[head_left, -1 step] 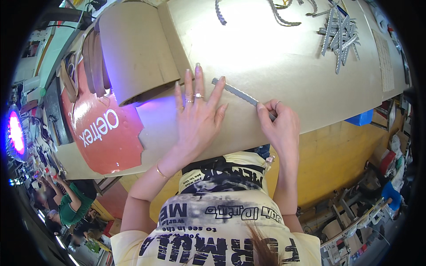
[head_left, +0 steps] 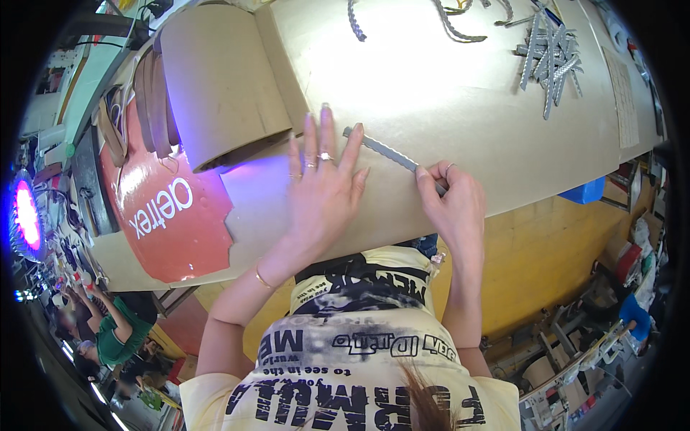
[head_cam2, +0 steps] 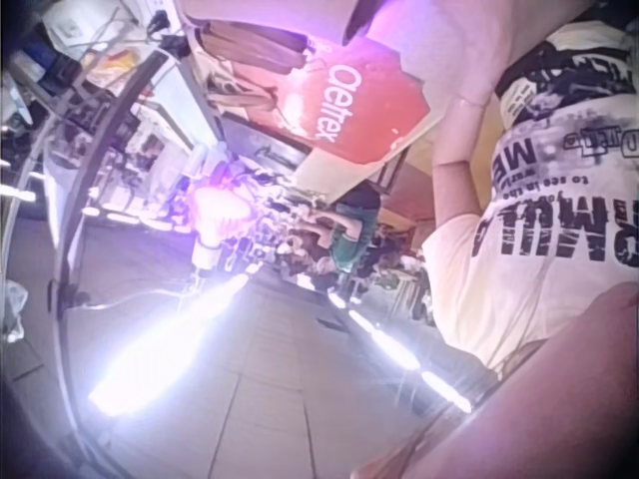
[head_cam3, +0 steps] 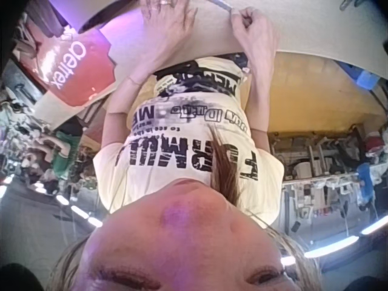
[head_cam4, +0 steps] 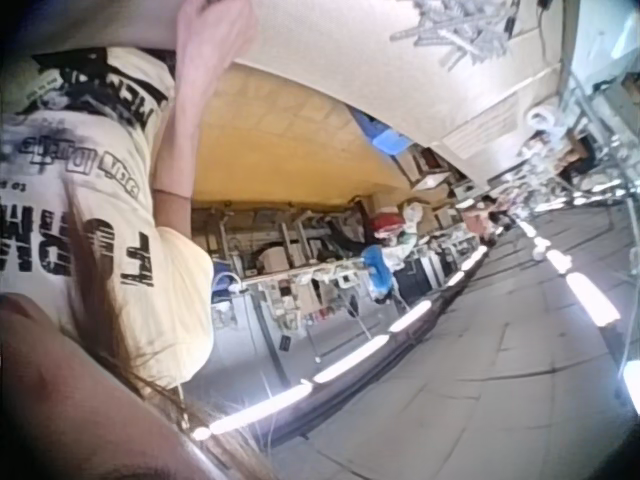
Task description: The person repeatedly picks up silver braided trim pieces, aligns them end-to-end on a worktable, and joins them by hand. The joined pieces are placed back on the table. The process is repeated with multiple trim segments throughout the clip.
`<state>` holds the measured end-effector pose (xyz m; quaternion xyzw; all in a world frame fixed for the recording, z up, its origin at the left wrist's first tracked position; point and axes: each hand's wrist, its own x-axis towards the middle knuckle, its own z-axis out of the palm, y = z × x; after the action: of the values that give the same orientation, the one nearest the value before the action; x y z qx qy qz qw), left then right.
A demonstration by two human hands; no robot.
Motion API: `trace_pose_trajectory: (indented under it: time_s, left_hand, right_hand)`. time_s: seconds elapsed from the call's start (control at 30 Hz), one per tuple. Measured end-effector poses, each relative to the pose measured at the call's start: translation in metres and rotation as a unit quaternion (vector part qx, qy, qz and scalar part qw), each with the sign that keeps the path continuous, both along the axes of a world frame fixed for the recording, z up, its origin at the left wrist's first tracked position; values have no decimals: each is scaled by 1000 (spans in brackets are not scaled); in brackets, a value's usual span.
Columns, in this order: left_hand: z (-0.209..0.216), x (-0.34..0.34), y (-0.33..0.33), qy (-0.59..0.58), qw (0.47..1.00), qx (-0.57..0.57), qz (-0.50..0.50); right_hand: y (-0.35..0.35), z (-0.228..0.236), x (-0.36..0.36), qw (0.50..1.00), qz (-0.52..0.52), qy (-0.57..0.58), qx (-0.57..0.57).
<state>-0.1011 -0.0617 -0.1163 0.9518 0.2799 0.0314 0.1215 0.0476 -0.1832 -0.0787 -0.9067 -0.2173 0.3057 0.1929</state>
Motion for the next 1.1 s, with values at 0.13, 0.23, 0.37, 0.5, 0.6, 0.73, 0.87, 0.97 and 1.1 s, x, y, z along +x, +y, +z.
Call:
trace_pose_trajectory:
  time_s: [0.13,0.23,0.37,0.5,0.6,0.73,0.87,0.97,1.1]
  left_hand:
    - [-8,6,-19,-10,994,-8,-112]
    - [-17,12,-27,-48,983,-55,-171]
    - [-22,13,-27,-66,979,-98,-167]
    - [-21,13,-27,-74,977,-128,-153]
    - [-20,14,-29,-69,980,-120,-145]
    - [-20,15,-30,-53,981,-111,-149]
    - [-19,16,-32,-38,984,-96,-148]
    - [-18,16,-35,-44,983,-113,-141]
    - [-18,17,-40,-29,983,-100,-149]
  right_hand:
    - [-1,-3,-2,1000,-14,-6,19]
    - [1,-9,0,999,-18,-13,44]
    - [-4,-13,0,997,-42,1,69]
    - [-19,-9,4,993,-83,33,74]
    - [-25,-7,4,984,-108,74,121]
    - [-25,-7,7,989,-86,59,103]
    - [-22,-6,8,993,-68,46,89]
    - [-21,-6,8,993,-69,44,84]
    - [-20,-7,8,993,-74,44,83]
